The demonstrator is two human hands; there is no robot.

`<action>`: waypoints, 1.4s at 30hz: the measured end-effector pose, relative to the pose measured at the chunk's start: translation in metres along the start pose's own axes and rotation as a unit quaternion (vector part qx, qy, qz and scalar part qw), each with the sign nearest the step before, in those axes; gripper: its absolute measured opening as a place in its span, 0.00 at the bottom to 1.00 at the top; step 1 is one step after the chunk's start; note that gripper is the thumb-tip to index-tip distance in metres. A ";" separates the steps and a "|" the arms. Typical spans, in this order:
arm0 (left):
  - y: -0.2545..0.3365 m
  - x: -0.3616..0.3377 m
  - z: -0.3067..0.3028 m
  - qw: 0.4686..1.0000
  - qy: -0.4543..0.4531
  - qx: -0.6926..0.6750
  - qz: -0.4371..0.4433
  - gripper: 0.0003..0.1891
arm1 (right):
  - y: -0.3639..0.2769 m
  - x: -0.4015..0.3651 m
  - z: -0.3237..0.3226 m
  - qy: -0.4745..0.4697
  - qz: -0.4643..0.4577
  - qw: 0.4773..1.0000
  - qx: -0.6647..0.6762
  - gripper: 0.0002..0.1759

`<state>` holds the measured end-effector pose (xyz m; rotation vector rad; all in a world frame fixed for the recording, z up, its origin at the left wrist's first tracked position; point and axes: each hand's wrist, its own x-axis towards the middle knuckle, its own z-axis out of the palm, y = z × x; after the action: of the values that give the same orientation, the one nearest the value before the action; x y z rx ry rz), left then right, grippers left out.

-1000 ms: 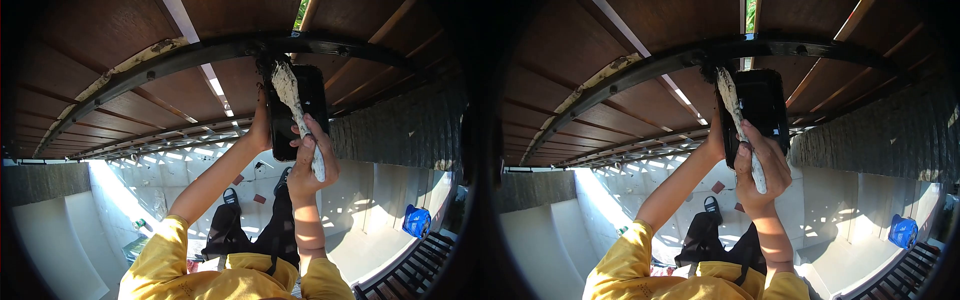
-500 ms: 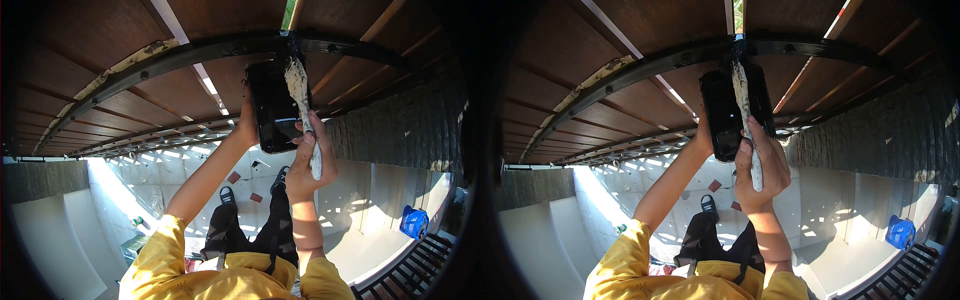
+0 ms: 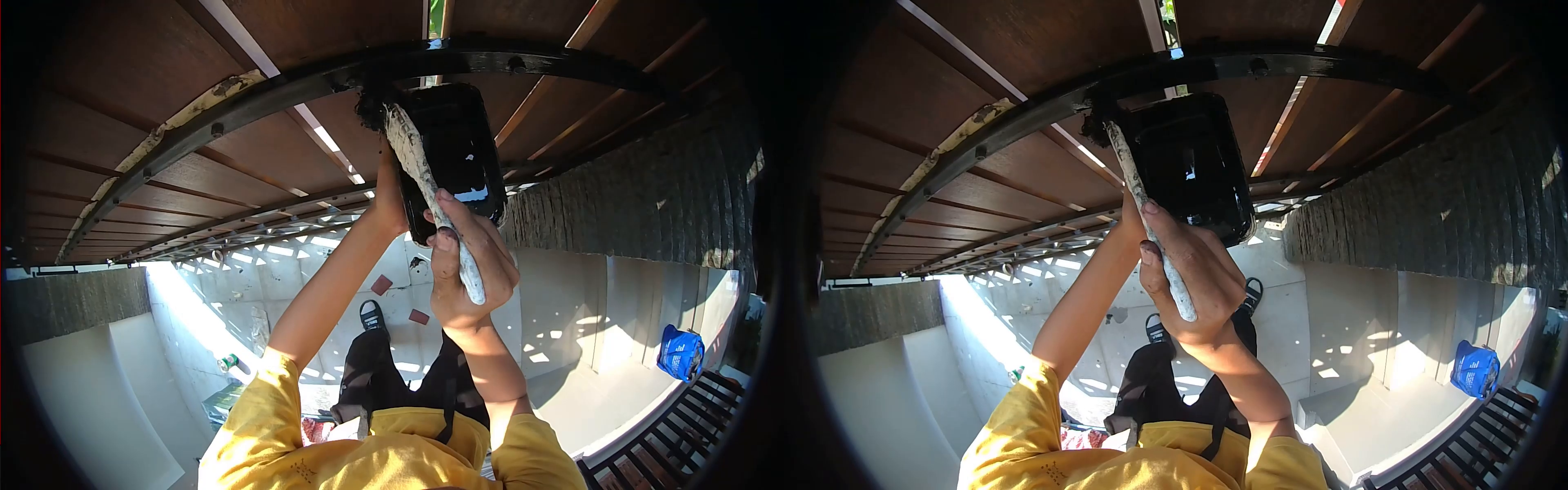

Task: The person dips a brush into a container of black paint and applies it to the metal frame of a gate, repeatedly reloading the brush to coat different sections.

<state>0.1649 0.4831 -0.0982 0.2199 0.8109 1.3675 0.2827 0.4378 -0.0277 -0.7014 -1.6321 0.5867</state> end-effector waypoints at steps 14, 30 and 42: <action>-0.031 0.049 0.028 0.990 -0.086 -0.086 -0.064 0.43 | 0.031 -0.002 -0.077 0.001 0.033 0.999 -0.041 0.19; -0.039 0.059 0.053 0.976 -0.165 -0.134 -0.042 0.42 | 0.056 0.021 -0.101 0.118 0.218 0.968 0.038 0.20; -0.030 0.048 0.056 0.996 -0.058 -0.064 -0.023 0.47 | 0.068 0.041 -0.095 0.150 0.314 0.920 0.177 0.22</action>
<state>0.2229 0.5375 -0.0940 0.1775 0.6249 1.3459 0.3799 0.5137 -0.0322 -0.9899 -0.9576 1.1416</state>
